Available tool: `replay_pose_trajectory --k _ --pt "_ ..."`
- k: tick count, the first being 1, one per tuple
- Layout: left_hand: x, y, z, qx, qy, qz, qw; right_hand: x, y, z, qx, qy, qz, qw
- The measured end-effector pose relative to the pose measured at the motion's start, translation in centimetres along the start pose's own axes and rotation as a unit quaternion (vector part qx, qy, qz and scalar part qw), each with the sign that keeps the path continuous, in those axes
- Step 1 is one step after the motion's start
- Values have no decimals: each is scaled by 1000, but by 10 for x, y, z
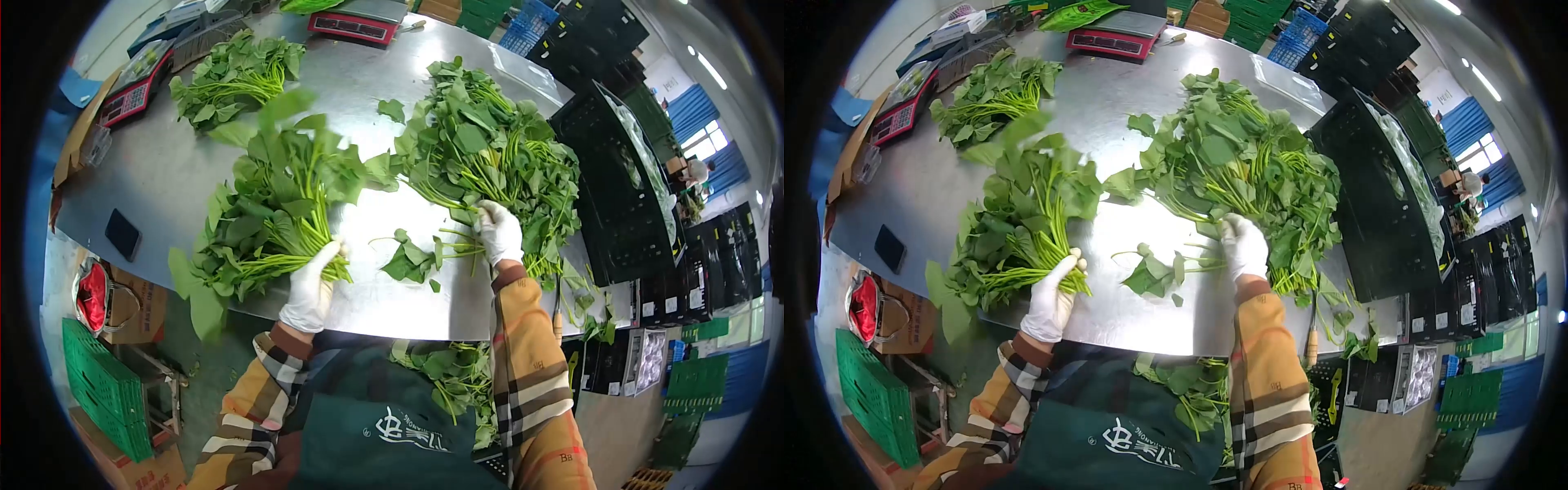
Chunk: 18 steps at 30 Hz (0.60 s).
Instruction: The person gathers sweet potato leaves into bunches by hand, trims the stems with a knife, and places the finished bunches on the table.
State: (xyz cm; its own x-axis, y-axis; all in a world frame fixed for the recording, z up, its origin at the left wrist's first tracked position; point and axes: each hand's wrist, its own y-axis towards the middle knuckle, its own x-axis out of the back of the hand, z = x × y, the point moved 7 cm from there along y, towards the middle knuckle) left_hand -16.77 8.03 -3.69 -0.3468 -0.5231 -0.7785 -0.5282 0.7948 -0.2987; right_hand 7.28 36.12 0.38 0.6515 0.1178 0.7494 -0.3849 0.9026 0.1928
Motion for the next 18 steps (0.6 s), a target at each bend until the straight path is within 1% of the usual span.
replay_pose_trajectory --k 1,2,4,7,10,11,12,14,16,18 --pt "10 6 3 15 18 -15 1000 5 7 5 55 -85 -45 994" --pt "19 11 7 31 37 -30 998 0 14 -2 97 -107 -56 988" --pt "17 12 9 40 36 -16 998 -6 13 9 119 -248 -34 961" --pt "18 13 9 44 34 -6 998 -12 16 14 55 -305 83 947" --pt "11 9 3 33 11 16 999 4 3 40 110 -108 59 986" --pt "6 9 1 28 1 27 999 8 -2 37 21 46 108 993" --pt "7 9 2 37 0 28 999 9 -11 26 -45 143 107 983" --pt "9 10 2 56 -1 32 998 21 -28 45 -27 229 118 966" --pt "12 11 4 67 -10 29 997 22 -48 44 -105 377 127 911" --pt "14 13 6 74 -11 24 997 21 -67 50 -94 401 128 902"
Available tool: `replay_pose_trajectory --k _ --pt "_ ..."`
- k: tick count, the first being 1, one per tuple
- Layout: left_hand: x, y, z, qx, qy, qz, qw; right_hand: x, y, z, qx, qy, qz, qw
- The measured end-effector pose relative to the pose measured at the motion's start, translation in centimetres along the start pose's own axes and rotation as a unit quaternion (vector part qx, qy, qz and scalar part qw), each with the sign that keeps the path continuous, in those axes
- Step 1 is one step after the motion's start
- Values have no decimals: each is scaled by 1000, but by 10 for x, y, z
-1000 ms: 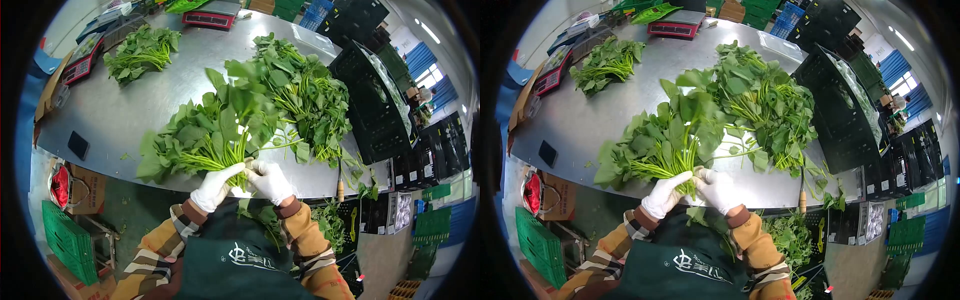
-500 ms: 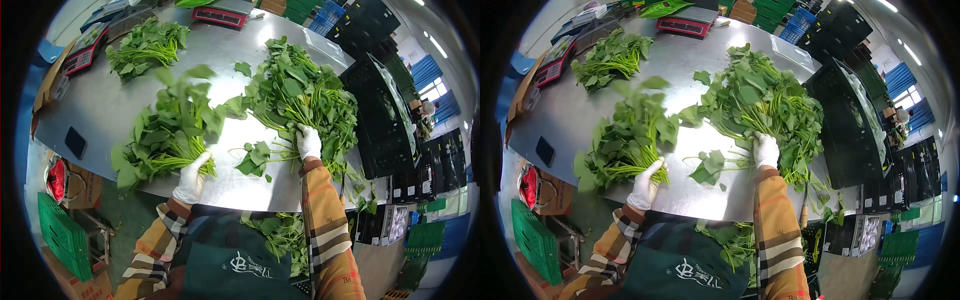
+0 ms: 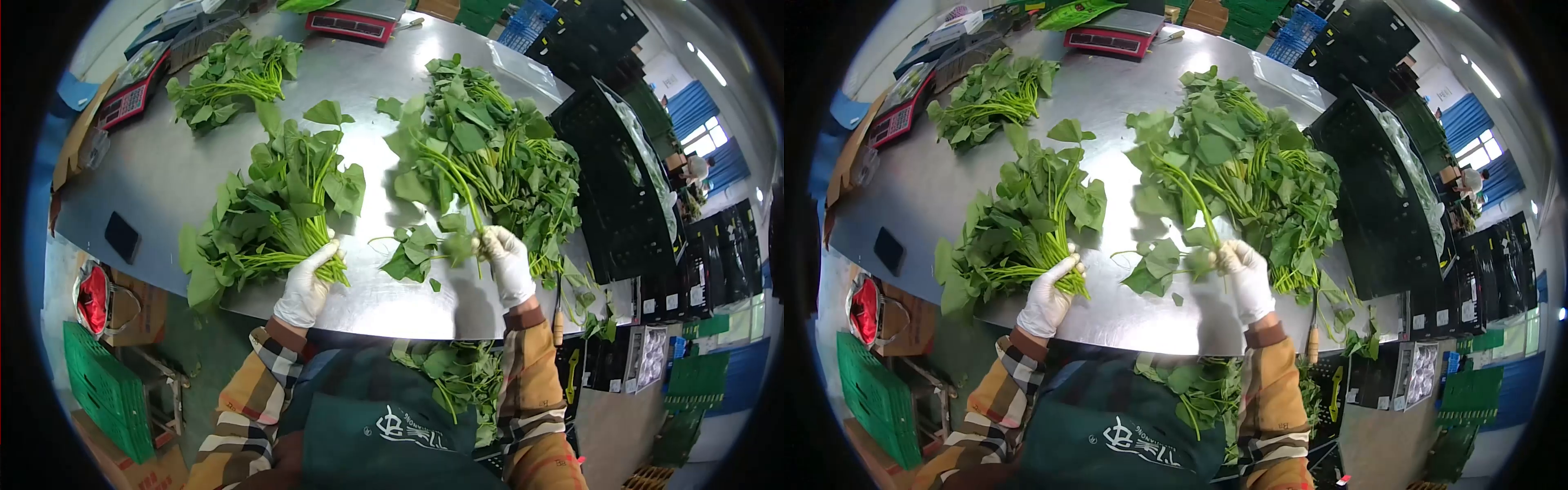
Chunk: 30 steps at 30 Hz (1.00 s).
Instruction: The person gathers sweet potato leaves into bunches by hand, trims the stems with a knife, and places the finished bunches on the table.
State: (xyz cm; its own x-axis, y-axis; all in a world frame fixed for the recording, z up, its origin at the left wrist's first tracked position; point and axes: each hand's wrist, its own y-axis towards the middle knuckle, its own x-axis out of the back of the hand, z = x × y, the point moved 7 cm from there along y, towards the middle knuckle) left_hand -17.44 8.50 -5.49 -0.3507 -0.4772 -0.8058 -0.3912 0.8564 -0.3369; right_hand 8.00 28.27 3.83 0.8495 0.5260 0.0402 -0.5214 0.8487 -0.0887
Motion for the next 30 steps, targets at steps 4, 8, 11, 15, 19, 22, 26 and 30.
replay_pose_trajectory --k 4,8,11,15,19,22,26,30 --pt "-29 -19 7 51 -69 35 996 -14 -42 -1 55 37 -94 993" --pt "-87 -46 28 150 -116 78 979 -54 -89 15 134 -79 -122 980" --pt "-98 -55 61 163 -61 95 980 -93 -114 42 361 -352 -71 861" --pt "-89 -60 74 126 1 69 990 -83 -123 26 225 -329 -31 917" --pt "-89 -68 68 100 25 52 993 -64 -129 -2 36 -191 -23 981" --pt "-86 -68 67 80 59 67 993 -65 -130 -11 49 -189 -14 981" --pt "-93 -72 59 44 121 78 989 -78 -125 -29 15 -58 -7 998" --pt "-100 -76 51 33 164 77 983 -85 -127 -25 -84 53 55 994"
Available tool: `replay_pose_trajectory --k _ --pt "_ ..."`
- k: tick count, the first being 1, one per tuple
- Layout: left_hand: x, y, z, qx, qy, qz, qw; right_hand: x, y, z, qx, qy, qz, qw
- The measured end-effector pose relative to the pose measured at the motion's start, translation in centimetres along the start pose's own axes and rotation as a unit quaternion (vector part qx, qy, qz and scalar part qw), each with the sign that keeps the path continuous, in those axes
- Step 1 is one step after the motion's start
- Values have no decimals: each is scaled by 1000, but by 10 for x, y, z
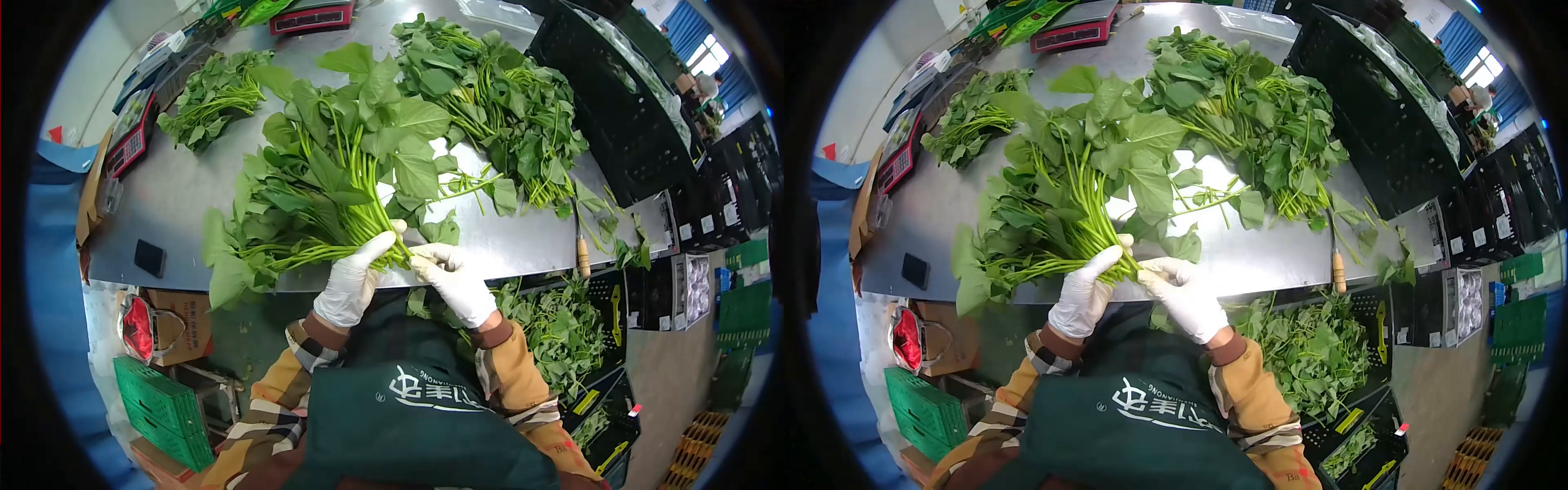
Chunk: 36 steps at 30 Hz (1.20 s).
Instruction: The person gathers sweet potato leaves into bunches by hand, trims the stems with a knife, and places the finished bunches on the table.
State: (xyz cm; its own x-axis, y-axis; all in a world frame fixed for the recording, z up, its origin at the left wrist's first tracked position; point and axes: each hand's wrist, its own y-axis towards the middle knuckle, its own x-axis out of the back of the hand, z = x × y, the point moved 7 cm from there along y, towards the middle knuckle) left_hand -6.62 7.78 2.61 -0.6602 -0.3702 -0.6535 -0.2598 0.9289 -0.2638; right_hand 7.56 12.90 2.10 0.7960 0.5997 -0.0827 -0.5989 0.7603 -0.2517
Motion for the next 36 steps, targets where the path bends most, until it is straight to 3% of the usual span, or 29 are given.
replay_pose_trajectory --k 3,6,9,15,18,19,21,22,24,25,26,27,30,32,33,34,35,36 --pt "1 0 0 1 6 15 1000 2 0 -6 -9 37 14 999" --pt "-3 -6 3 34 -11 10 999 4 -3 -4 -26 22 12 999" --pt "-2 -5 5 10 45 -9 999 9 -4 -4 -37 -28 -1 999" --pt "-25 -20 -2 -100 291 48 950 7 0 -4 -20 -87 -25 996" --pt "-26 -29 2 -133 470 70 870 8 -1 5 124 -149 -14 981" --pt "-27 -31 0 -127 493 70 858 5 2 12 173 -315 -12 933" --pt "-26 -18 3 -79 434 39 896 6 3 7 136 -101 -41 985" --pt "-23 -15 6 -54 404 24 913 6 2 5 78 -80 -35 993" --pt "-18 -6 1 -53 212 41 975 5 -3 1 4 17 -28 999" --pt "-22 -3 -6 -51 114 49 991 6 -8 9 28 19 -30 999" --pt "-23 -2 -6 48 -32 19 998 9 -14 20 52 21 -32 998" --pt "-21 1 -4 44 -88 8 995 13 -17 25 37 -22 -33 999" --pt "-10 4 22 134 -152 -22 979 33 -31 34 -15 -99 -27 995" --pt "-15 3 26 108 -107 -3 988 53 -47 33 -61 -91 -1 994" --pt "-22 0 24 85 -80 0 993 65 -52 28 -32 -142 19 989" --pt "-27 -1 24 60 -55 3 997 78 -59 24 -75 -192 35 978" --pt "-22 4 22 82 -58 2 995 94 -69 18 -106 -189 7 976" --pt "-21 9 11 49 -57 -12 997 111 -81 10 -134 -185 -21 973"
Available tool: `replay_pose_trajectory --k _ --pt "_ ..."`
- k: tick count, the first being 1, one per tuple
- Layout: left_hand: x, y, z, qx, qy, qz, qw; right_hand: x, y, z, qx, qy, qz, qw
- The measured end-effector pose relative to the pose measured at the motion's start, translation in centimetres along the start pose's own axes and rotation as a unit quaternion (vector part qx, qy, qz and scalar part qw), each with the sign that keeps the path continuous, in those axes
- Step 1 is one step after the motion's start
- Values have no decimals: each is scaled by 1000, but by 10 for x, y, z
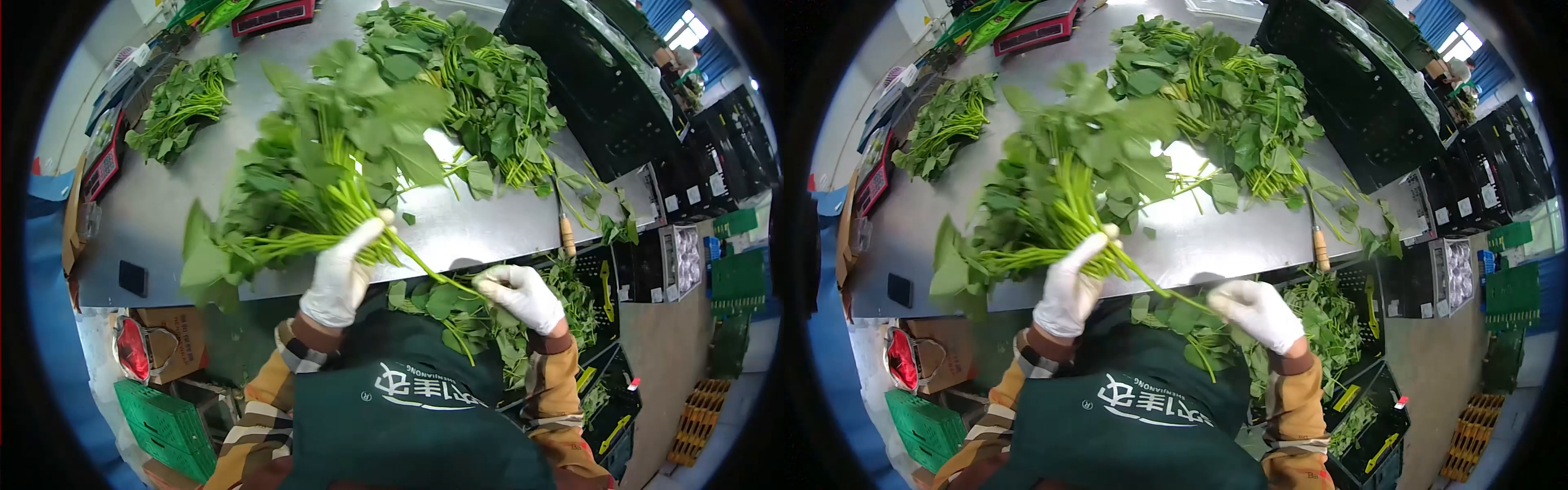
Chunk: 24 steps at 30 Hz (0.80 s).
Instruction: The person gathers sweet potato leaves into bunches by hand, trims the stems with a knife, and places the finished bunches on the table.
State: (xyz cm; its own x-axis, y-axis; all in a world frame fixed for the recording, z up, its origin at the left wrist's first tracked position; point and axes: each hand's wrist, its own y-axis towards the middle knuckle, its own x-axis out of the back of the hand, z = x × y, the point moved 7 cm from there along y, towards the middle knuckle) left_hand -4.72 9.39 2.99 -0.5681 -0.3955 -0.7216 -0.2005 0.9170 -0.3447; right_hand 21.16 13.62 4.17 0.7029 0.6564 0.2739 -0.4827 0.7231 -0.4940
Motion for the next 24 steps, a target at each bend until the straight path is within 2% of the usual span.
replay_pose_trajectory --k 2,4,5,6,7,8,10,13,15,16,17,18,20,22,24 --pt "4 12 -17 -46 -35 0 998 36 -9 -28 22 26 -45 998" --pt "8 21 -25 -61 -102 -2 993 98 -9 -64 78 -42 -231 969" --pt "7 24 -25 -61 -100 6 993 121 -15 -51 115 -87 -303 942" --pt "3 25 -26 -61 -97 16 993 152 -6 -87 104 -15 -394 913" --pt "1 26 -23 -48 -100 -4 994 181 -1 -105 100 -142 -480 860" --pt "-2 24 -19 -35 -103 -23 994 188 -3 -96 121 -283 -547 778" --pt "-10 19 -10 -6 -100 -44 994 200 26 -134 25 -124 -486 865" --pt "-23 17 -5 11 -81 -40 996 192 32 -140 98 -282 -555 776" --pt "-30 21 -3 11 -78 -37 996 195 40 -173 81 -69 -480 871" --pt "-33 25 -1 11 -77 -27 997 189 41 -186 70 41 -431 899" --pt "-37 33 2 11 -76 -17 997 162 20 -158 53 170 -412 894" --pt "-41 40 7 12 -74 -6 997 150 8 -153 62 183 -435 880" --pt "-59 49 20 18 -65 20 997 111 -25 -104 116 263 -440 851" --pt "-83 48 40 41 -52 28 997 72 -45 -69 183 242 -469 830" --pt "-102 49 63 65 -60 41 995 40 -61 -33 217 96 -464 853"
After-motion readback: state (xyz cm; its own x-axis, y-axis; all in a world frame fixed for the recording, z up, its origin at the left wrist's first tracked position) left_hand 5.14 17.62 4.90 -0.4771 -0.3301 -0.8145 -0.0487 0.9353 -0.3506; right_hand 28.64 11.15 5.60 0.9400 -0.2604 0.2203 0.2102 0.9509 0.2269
